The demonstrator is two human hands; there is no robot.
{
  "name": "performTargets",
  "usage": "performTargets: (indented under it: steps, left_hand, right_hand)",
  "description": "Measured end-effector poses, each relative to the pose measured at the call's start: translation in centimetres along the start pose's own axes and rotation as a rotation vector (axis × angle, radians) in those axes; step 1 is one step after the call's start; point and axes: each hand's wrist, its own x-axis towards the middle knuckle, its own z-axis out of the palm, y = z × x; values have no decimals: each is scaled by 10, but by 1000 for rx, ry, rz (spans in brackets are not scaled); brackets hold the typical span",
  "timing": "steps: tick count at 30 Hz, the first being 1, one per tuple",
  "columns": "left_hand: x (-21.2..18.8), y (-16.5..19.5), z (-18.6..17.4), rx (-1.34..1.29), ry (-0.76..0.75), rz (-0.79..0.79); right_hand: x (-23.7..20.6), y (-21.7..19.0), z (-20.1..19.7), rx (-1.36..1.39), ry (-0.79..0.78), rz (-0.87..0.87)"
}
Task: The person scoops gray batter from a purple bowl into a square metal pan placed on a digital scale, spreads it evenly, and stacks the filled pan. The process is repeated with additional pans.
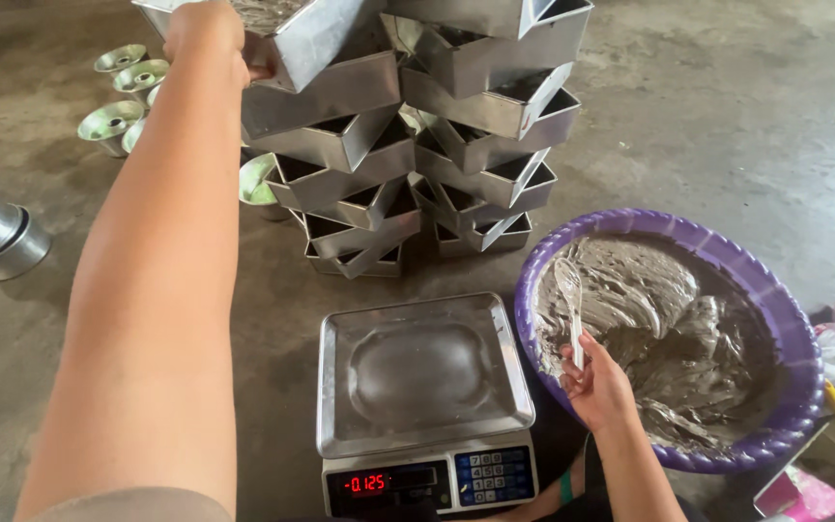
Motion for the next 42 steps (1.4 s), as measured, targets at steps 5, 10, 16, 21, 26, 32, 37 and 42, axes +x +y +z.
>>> performTargets:
  steps: [5,10,16,21,26,32,37,42]
  left_hand:
    - [8,-3,4,200,-180,109]
    - [21,-5,-6,370,-313,190]
    - [16,-18,-23,467,-264,274]
    - [-19,-69,-55,337,34,978]
    - [-84,-192,-138,14,-242,807]
    - [-60,-305,-254,128,61,479]
    - [30,-274,-347,243,472,293]
    - [73,-214,-411,369,817,203]
  right_hand:
    - [-1,0,1,7,-11,-5]
    - [-2,1,2,-2,-19,-10]
    - [3,1,1,-37,28,2]
    - [7,0,-5,-50,17,-26]
    - [11,-1,-11,-26,0,-25]
    - [9,2,-13,-69,57,-41]
    - [-14,3,9,-75,-41,-80]
    - [-51,30,71,-193,0,-20]
